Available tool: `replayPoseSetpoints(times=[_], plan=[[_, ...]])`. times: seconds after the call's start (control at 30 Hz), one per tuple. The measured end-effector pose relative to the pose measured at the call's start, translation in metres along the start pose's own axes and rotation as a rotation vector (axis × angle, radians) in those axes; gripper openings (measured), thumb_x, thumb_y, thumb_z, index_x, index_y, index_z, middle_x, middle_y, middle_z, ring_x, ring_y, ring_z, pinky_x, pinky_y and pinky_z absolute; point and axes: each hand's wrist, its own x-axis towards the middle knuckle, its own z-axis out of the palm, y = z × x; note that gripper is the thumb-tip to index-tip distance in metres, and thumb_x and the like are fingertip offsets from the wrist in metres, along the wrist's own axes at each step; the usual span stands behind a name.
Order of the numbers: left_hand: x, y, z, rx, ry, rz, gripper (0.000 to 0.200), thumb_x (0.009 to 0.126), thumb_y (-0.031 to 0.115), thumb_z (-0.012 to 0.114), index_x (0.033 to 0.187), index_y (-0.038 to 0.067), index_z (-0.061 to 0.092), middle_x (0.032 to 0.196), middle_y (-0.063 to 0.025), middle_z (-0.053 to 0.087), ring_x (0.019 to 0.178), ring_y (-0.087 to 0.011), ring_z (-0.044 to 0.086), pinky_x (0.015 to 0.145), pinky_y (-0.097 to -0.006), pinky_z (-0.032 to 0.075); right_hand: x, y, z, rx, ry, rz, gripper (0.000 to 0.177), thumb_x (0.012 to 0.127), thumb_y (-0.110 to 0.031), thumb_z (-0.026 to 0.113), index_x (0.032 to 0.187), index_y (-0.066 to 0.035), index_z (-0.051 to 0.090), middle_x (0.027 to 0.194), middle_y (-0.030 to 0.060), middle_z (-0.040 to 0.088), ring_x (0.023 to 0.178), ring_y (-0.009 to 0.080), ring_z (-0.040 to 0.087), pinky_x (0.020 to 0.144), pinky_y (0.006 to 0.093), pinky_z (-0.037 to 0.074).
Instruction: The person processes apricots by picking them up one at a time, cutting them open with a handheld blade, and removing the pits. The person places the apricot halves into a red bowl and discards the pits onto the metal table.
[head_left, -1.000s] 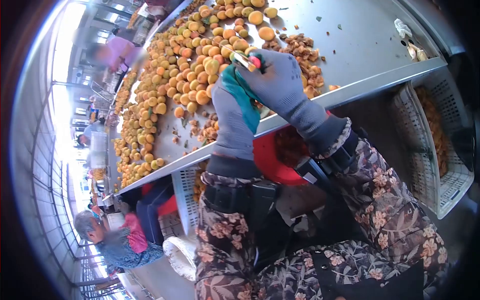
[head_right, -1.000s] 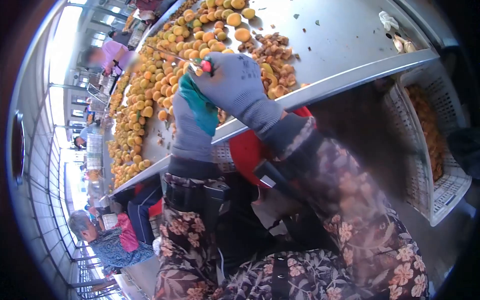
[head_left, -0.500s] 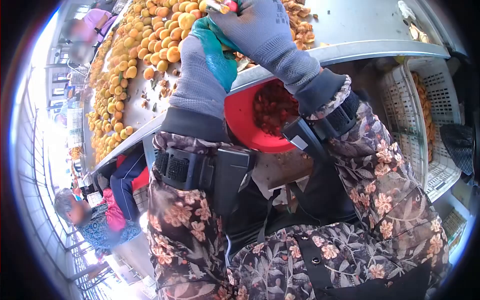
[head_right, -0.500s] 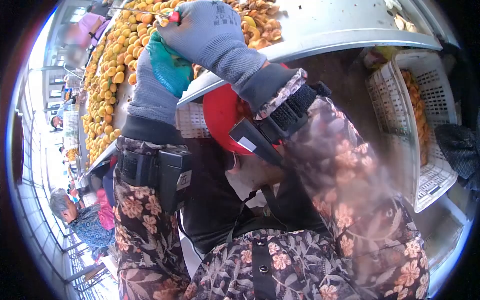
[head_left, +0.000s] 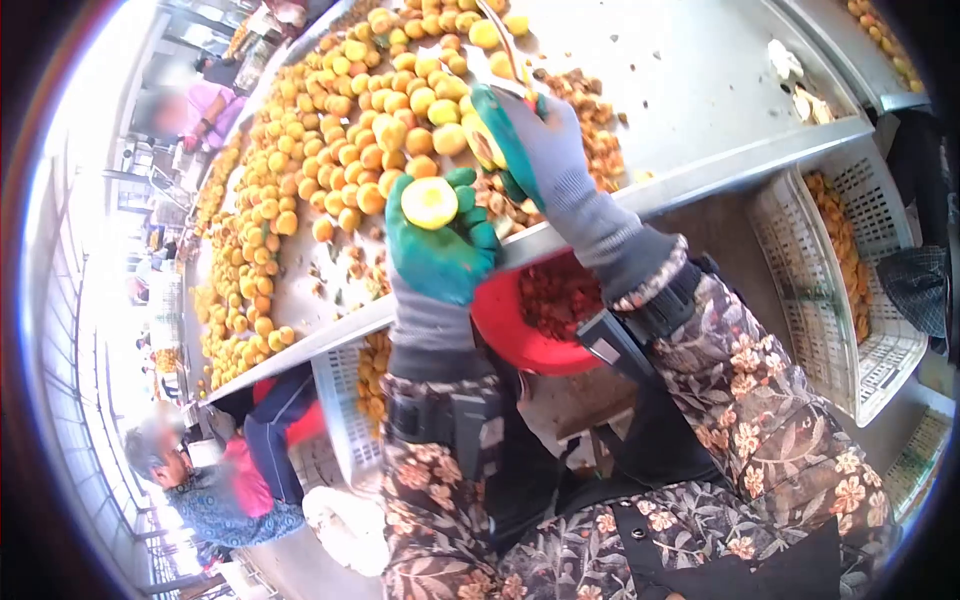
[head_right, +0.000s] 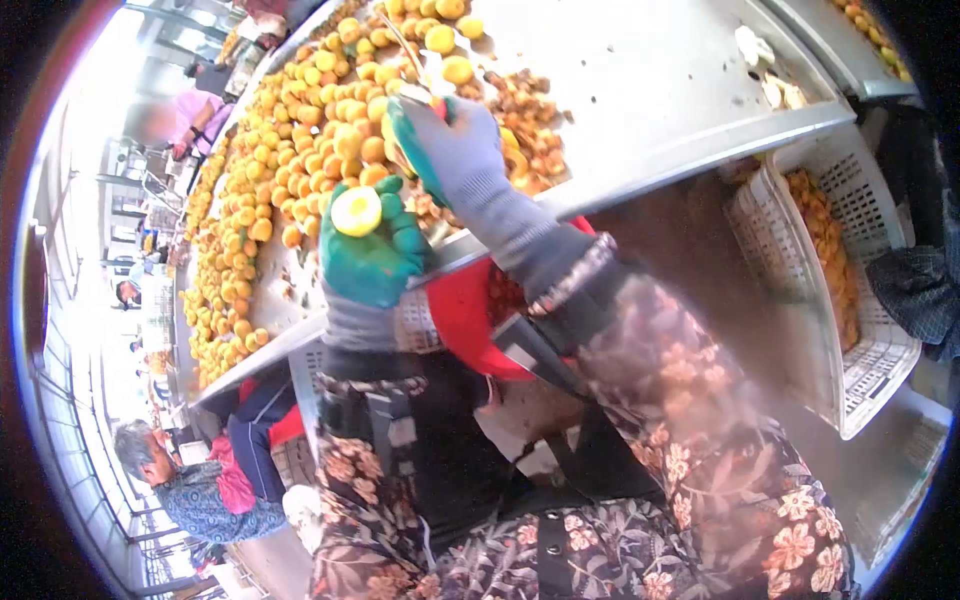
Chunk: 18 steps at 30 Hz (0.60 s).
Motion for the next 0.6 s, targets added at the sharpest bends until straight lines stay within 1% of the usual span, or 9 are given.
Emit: replayPoseSetpoints(times=[0.07,0.1,0.2,0.27,0.33,0.4,0.43,0.53,0.6], plan=[[0.016,0.025,-0.013,-1.545,0.105,-0.861,0.044,0.089,0.040,0.053,0.110,0.001,0.055,0.093,-0.0131,0.065,0.081,-0.0249,0.062,0.078,-0.0377,0.052,-0.007,-0.009,0.004,-0.007,-0.020,0.054,0.022,0.083,-0.022,0.066,0.081,-0.001,0.065,0.066,-0.0018,0.060,0.057,0.0030,0.051,0.049,0.0205,0.041],[0.017,0.017,-0.012,-1.497,0.167,-0.903,0.049,0.087,0.047,0.053,0.102,0.002,0.061,0.091,-0.0119,0.065,0.084,-0.0269,0.061,0.081,-0.0416,0.050,-0.013,-0.011,0.010,0.026,-0.015,0.034,0.021,0.084,-0.021,0.065,0.082,0.000,0.065,0.067,-0.0013,0.060,0.058,0.0030,0.052,0.050,0.0202,0.041],[0.014,0.016,-0.008,-1.588,0.385,-0.842,0.051,0.090,0.043,0.048,0.121,0.002,0.049,0.115,-0.0125,0.060,0.101,-0.0291,0.056,0.094,-0.0452,0.041,-0.025,-0.014,0.024,0.061,-0.067,0.129,0.020,0.085,-0.018,0.064,0.087,0.002,0.066,0.072,0.0000,0.062,0.062,0.0031,0.054,0.054,0.0196,0.044],[-0.003,-0.009,-0.003,0.078,-0.046,-0.124,0.046,0.090,0.037,0.051,0.120,0.002,0.049,0.114,-0.0135,0.059,0.100,-0.0262,0.057,0.095,-0.0398,0.042,-0.026,0.001,0.029,-0.163,-0.132,0.040,0.023,0.085,-0.020,0.065,0.093,0.002,0.065,0.075,0.0001,0.064,0.068,0.0031,0.055,0.058,0.0201,0.045],[0.004,0.022,-0.013,-0.303,0.034,-0.244,0.036,0.089,0.023,0.055,0.118,0.002,0.050,0.110,-0.0120,0.060,0.101,-0.0216,0.058,0.091,-0.0336,0.045,-0.033,0.000,0.033,-0.370,-0.225,0.088,0.026,0.085,-0.022,0.065,0.097,0.001,0.064,0.077,-0.0001,0.065,0.072,0.0034,0.056,0.061,0.0213,0.047],[0.004,0.006,-0.013,-1.235,0.266,-0.633,0.046,0.078,-0.004,0.060,0.121,0.001,0.046,0.115,-0.0123,0.052,0.109,-0.0200,0.051,0.091,-0.0308,0.045,-0.036,0.000,0.040,-0.484,-0.356,0.170,0.027,0.084,-0.022,0.065,0.099,0.001,0.064,0.080,0.0001,0.065,0.074,0.0038,0.056,0.064,0.0228,0.048],[0.003,0.002,-0.017,-1.253,0.277,-0.633,0.046,0.078,-0.004,0.060,0.121,0.001,0.046,0.115,-0.0123,0.052,0.109,-0.0200,0.051,0.091,-0.0308,0.045,-0.038,-0.007,0.043,-0.447,-0.391,0.260,0.029,0.084,-0.021,0.065,0.103,0.001,0.063,0.080,0.0009,0.065,0.075,0.0053,0.056,0.066,0.0237,0.048],[-0.003,0.003,-0.031,-0.220,0.270,-0.152,0.030,0.088,-0.002,0.049,0.117,-0.002,0.048,0.107,-0.0135,0.058,0.099,-0.0196,0.058,0.087,-0.0310,0.048,-0.046,0.002,0.050,-0.329,-0.481,0.146,0.032,0.083,-0.020,0.066,0.106,0.001,0.062,0.078,0.0014,0.064,0.077,0.0063,0.057,0.068,0.0239,0.048],[-0.001,-0.011,-0.031,-0.440,0.322,-0.227,0.029,0.087,-0.001,0.051,0.116,-0.002,0.047,0.105,-0.0119,0.058,0.096,-0.0188,0.059,0.084,-0.0305,0.050,-0.040,-0.007,0.050,-0.301,-0.513,0.287,0.032,0.082,-0.018,0.067,0.108,0.001,0.062,0.078,0.0012,0.064,0.071,0.0054,0.056,0.061,0.0222,0.046]])
